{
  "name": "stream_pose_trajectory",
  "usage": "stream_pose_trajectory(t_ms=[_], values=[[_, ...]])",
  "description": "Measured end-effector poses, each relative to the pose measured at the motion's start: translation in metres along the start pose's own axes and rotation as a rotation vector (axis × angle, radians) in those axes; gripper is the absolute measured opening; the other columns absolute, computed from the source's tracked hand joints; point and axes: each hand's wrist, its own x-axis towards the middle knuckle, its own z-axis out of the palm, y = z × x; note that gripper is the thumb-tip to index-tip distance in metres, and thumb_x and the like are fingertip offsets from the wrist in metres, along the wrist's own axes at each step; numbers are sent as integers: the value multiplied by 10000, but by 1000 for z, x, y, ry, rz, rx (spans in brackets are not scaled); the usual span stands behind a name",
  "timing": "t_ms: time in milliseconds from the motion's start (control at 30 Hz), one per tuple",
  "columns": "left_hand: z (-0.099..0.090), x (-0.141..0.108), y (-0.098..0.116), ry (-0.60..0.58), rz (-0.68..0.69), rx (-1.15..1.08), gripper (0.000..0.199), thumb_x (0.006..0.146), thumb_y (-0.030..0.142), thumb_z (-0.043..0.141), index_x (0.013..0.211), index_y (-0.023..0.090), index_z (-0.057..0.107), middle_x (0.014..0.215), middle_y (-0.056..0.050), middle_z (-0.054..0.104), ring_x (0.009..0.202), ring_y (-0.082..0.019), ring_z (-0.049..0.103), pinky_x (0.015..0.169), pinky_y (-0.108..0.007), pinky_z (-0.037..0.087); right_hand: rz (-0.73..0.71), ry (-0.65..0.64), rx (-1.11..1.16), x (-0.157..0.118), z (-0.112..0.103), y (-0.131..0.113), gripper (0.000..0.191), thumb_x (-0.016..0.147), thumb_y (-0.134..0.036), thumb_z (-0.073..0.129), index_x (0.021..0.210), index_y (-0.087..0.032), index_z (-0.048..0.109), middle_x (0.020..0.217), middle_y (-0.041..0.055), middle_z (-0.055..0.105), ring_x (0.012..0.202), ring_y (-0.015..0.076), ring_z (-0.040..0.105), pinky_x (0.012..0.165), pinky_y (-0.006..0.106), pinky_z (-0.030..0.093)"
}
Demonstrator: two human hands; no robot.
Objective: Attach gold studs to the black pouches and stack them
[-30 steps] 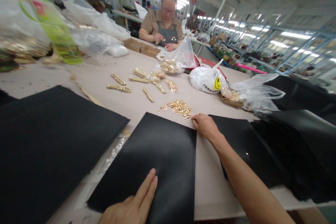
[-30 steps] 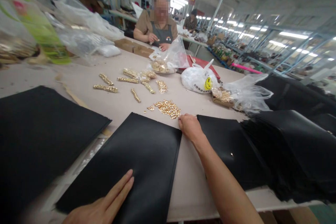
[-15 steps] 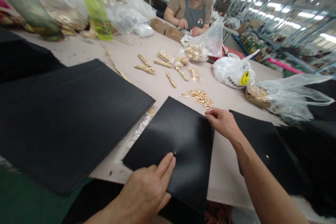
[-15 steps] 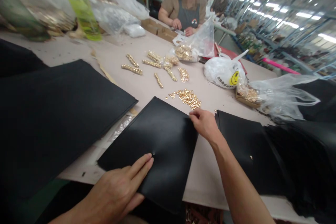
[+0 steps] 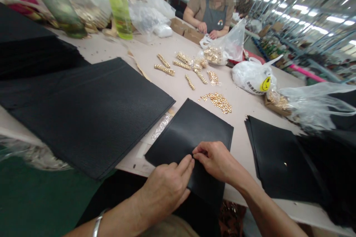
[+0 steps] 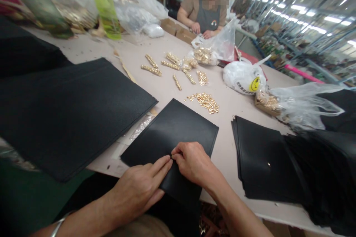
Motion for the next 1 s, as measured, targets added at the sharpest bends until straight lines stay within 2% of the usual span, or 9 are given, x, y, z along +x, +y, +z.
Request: stream_pose_trajectory(t_ms=[200, 533, 700, 767, 833, 900, 1000], values=[[2, -1, 0, 19, 6, -15, 605, 844, 231, 517, 1410, 60, 390, 1374, -157, 536, 859, -255, 654, 666, -398, 569, 66, -38, -27, 7, -2, -4, 174, 818, -208, 558, 774, -225, 726, 682, -8, 708, 628, 132, 619, 567, 225, 368], [2, -1, 0, 18, 10, -41, 598, 861, 263, 526, 1409, 56, 403, 1387, -162, 527, 837, -256, 653, 649, -405, 582, 265, -266, -57, 32, -17, -9, 87, 729, -261, 630, 691, -193, 669, 587, -2, 663, 563, 135, 601, 478, 215, 345], [0, 2, 1, 27, 8, -15, 579, 813, 172, 510, 1378, 54, 456, 1376, -170, 545, 833, -257, 679, 659, -405, 596, 252, -258, -54, 35, -16, -10, 69, 711, -255, 655, 678, -195, 661, 596, -11, 655, 574, 128, 597, 478, 212, 338], [3, 2, -1, 78, 13, 12, 551, 786, 113, 487, 1335, 67, 509, 1350, -166, 569, 845, -251, 691, 675, -392, 600, 246, -208, -48, 30, -15, -10, 84, 710, -287, 682, 699, -205, 671, 626, -15, 662, 594, 131, 602, 491, 214, 349], [10, 1, -5, 175, 35, 34, 496, 791, 68, 444, 1270, 102, 571, 1301, -146, 608, 843, -230, 704, 669, -356, 600, 241, -90, -67, 19, -15, -7, 167, 718, -375, 710, 754, -214, 682, 686, -6, 680, 647, 149, 622, 535, 224, 383], [18, 1, -10, 287, 83, 47, 447, 833, 56, 394, 1219, 141, 602, 1238, -119, 646, 816, -198, 712, 647, -307, 593, 256, 108, -145, 2, -16, 0, 264, 755, -455, 691, 862, -213, 684, 816, 29, 701, 749, 185, 647, 629, 253, 433], [28, 2, -14, 417, 140, 34, 409, 881, 93, 374, 1223, 171, 584, 1173, -90, 670, 757, -160, 713, 631, -244, 577, 354, 398, -242, -33, -19, 18, 368, 833, -458, 621, 1090, -195, 635, 1024, 96, 672, 902, 239, 647, 789, 326, 463]])
